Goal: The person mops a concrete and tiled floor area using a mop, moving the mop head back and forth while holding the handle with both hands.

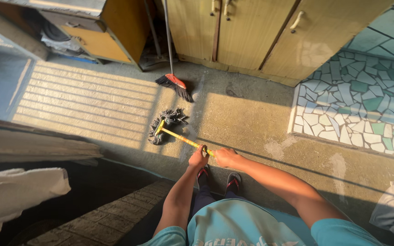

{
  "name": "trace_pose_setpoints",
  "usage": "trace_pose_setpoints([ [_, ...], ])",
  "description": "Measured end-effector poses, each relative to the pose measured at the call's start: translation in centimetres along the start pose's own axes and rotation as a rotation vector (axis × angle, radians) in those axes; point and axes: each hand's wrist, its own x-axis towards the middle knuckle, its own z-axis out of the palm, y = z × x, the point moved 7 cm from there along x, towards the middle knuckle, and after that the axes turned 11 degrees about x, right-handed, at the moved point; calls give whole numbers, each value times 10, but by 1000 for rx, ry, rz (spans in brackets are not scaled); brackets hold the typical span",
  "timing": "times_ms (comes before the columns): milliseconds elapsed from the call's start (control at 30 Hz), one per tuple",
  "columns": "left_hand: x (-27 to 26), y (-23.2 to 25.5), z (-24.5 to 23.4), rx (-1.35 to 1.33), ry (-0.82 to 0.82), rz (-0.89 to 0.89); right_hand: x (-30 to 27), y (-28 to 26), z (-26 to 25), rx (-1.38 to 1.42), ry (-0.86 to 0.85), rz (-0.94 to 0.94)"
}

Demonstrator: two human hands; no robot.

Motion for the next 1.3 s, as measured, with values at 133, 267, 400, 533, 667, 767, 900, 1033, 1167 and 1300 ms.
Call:
trace_pose_setpoints([
  [133,1,-26,0,-148,35,23,25,-17,18,-42,5,-8],
  [267,10,-13,24,-195,3,57,6,2,12,-18,24,104],
  [400,11,41,54,-88,-93,180,-47,46,-22,39,30,247],
  [533,5,98,74,93,-140,425,-101,92,-37,104,80,358],
  [667,-1,135,89,348,-210,550,-133,122,-29,251,289,254],
  [767,-6,139,96,394,-283,635,-157,120,-28,317,428,153],
  [900,-5,126,90,459,-312,653,-157,102,-28,419,321,235],
  [1033,3,101,61,350,-169,569,-110,88,-27,422,354,75],
  [1167,14,48,26,362,-139,361,-39,59,-10,358,479,-141],
  [1300,16,6,-10,157,-53,341,7,21,10,312,379,-53],
])
